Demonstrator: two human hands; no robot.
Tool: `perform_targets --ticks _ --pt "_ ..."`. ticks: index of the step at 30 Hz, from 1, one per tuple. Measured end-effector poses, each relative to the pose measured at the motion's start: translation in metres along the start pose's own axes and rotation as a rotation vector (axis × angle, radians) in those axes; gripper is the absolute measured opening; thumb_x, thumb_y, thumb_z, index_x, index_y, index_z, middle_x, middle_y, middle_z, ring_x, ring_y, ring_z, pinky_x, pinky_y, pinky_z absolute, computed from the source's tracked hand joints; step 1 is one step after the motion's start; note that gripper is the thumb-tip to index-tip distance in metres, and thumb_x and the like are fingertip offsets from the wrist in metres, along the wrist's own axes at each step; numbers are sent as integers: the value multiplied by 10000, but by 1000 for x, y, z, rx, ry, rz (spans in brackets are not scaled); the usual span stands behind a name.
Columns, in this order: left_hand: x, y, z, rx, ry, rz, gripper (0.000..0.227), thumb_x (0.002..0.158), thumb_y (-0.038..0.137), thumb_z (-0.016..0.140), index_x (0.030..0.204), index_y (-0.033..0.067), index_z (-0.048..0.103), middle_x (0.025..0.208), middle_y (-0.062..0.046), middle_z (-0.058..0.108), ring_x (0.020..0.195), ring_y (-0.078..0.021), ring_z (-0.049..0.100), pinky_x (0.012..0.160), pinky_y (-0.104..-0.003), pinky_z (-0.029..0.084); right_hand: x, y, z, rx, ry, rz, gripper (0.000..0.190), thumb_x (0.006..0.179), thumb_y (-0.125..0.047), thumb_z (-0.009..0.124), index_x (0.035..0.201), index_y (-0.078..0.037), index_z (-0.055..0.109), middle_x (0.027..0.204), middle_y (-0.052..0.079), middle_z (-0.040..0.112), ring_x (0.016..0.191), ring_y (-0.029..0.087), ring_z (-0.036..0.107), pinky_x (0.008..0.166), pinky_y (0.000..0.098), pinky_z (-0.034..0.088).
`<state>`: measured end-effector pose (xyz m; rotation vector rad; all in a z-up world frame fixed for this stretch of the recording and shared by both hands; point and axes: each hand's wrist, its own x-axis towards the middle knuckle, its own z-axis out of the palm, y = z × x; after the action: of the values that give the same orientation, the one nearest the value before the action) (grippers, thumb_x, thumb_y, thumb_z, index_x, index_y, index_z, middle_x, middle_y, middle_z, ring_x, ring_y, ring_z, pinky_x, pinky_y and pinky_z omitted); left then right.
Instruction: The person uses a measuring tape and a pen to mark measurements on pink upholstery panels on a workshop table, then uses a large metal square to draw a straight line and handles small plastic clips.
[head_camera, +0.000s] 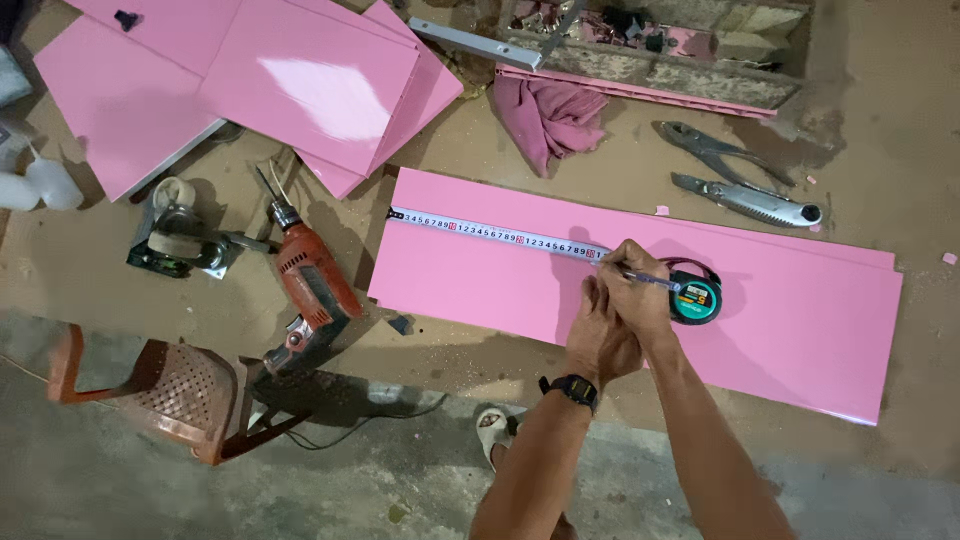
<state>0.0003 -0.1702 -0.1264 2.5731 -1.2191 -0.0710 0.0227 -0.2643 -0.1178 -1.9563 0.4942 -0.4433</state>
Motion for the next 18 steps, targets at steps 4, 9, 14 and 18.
perform_targets --ticks 4,9,14,18 --pt "-2 -3 1 -18 36 23 576 892 342 499 1384 77 636 1451 -234 584 1435 -483 435 1239 -649 166 -2 7 1 -27 -1 -2 130 798 31 687 865 -68 739 801 169 747 771 341 736 673 404 545" --pt "-2 -4 3 -11 57 36 634 845 366 513 1402 80 612 1466 -251 564 1433 -522 419 1226 -671 184 -1 1 1 -21 4 56 136 790 13 676 839 -97 740 778 139 741 740 267 720 678 377 540" --pt "-4 -7 -6 26 79 76 591 901 345 541 1424 75 600 1490 -246 547 1459 -500 403 1255 -659 187 -1 3 2 -52 1 42 118 817 27 697 862 -73 741 796 166 745 777 323 737 669 398 544" --pt "-1 -5 10 -19 43 48 629 875 397 504 1404 72 607 1490 -260 549 1448 -516 412 1255 -673 148 -1 0 1 -54 -5 15 125 810 40 698 829 -78 734 752 151 733 733 278 730 657 374 537"
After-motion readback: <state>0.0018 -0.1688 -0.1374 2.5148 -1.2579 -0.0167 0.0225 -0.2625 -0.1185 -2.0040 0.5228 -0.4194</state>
